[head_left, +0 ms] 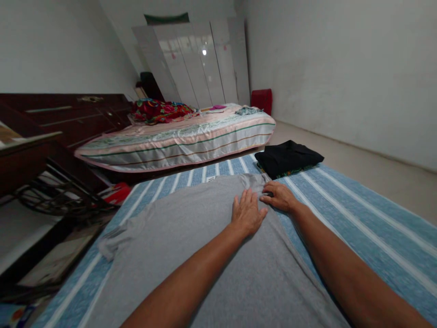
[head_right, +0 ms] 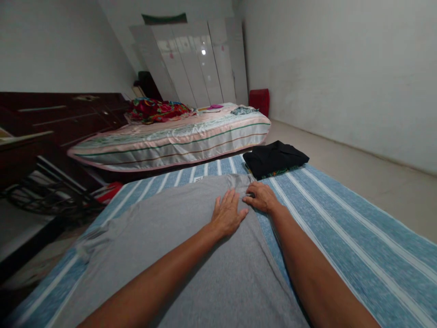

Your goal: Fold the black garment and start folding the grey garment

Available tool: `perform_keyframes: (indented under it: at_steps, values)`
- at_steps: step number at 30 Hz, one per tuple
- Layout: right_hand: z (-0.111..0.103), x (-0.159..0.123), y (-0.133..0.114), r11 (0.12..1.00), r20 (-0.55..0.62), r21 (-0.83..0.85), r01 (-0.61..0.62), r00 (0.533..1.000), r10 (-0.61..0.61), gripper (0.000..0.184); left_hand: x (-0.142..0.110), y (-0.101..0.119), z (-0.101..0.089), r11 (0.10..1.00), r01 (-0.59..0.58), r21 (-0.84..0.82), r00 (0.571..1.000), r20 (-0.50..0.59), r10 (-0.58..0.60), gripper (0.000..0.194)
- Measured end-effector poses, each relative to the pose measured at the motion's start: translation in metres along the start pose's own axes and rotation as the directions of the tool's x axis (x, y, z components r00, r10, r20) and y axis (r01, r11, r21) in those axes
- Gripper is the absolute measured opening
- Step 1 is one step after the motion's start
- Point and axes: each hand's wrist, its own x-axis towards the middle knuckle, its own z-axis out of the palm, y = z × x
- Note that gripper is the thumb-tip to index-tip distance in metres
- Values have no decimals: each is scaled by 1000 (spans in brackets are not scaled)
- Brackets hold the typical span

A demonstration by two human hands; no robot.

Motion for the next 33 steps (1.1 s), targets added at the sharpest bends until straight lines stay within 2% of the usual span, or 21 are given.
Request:
perform_keyframes:
  at_steps: [5, 8, 12, 15, 19, 23, 28, 33]
  values:
    - [-2, 0, -5, 998, 21, -54, -22, 1000, 23, 23, -59, 31, 5, 998, -11, -64, 995, 95, 17, 71]
    - [-9, -1, -17, 994, 9, -90, -68, 998, 69, 20, -80, 43, 11, 995, -53, -80, 994, 90, 61, 67]
    - [-20, -19, -45, 987, -39, -118, -106, 994, 102, 26, -89, 51, 10, 988, -119, -98, 993, 18, 121, 62]
    - [-24, -46, -61, 990, 11, -125, -65, 998, 67, 20, -95, 60, 10, 972, -188, -138, 982, -18, 188, 62]
    - [-28, -80, -60, 988, 61, -142, -64, 995, 74, 17, -105, 77, 15, 968, -176, -177, 982, 31, 184, 65]
    - [-37, -99, -55, 979, -1, -147, -142, 990, 144, 26, -117, 90, 18, 970, -146, -193, 986, 49, 158, 69]
    - [-43, -123, -72, 977, -25, -127, -171, 985, 169, 25, -138, 103, 18, 963, -134, -235, 986, 66, 153, 78]
    - [-42, -151, -79, 966, -21, -108, -235, 972, 235, 22, -156, 123, 17, 956, -105, -274, 988, 79, 131, 78]
